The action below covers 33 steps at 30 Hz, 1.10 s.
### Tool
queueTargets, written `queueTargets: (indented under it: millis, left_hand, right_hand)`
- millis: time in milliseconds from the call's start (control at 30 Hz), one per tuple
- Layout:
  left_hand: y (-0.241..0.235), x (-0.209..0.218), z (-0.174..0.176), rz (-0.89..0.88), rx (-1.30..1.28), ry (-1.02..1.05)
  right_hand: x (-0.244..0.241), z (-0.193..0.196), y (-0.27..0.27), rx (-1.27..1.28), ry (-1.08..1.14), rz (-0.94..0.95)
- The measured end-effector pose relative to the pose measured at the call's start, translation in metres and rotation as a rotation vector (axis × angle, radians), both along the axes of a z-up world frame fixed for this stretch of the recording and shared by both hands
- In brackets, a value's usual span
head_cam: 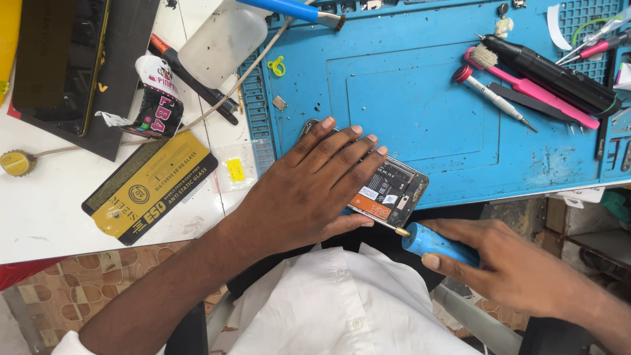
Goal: The person uses a screwdriver to remove screws from a disassembled mobile phone. They then retrieve a tube of adhesive from a drawer and apply it to the phone's internal frame. Finally, they use tweezers to adjust internal components.
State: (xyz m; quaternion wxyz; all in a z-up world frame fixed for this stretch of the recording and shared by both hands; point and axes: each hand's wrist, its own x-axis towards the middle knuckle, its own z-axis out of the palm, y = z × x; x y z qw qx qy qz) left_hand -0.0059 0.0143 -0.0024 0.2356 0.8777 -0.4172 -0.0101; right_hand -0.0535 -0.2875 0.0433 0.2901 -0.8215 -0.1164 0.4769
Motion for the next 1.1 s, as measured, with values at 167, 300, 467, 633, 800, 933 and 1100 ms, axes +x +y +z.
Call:
queueTargets:
  millis: [167,300,467,633,800,933,1100]
  left_hand:
    - [-0.001,0.002,0.004,0.005,0.001,0.006]
    - [0.001,0.004,0.008,-0.008,0.008,0.027]
    - [0.0,0.007,0.011,-0.028,0.006,0.031]
    - [-0.009,0.006,0.01,0.002,0.031,0.014]
    - [-0.02,0.0,0.01,0.072,0.044,-0.049]
    - [-0.022,0.0,0.01,0.088,0.044,-0.041]
    - [-0.009,0.0,0.015,0.068,0.055,-0.003]
  right_hand:
    - [0.004,-0.002,0.005,-0.246,0.269,-0.049]
    - [0.006,0.002,0.0,0.069,0.094,-0.065]
    - [0.004,0.007,-0.017,-0.391,0.246,-0.063]
    - [0.0,0.013,-0.038,-0.484,0.066,0.068]
    - [0.002,0.018,-0.054,-0.533,-0.018,0.171]
    - [0.008,0.02,-0.057,-0.57,-0.001,0.256]
    - [0.008,0.015,-0.062,-0.615,0.015,0.335]
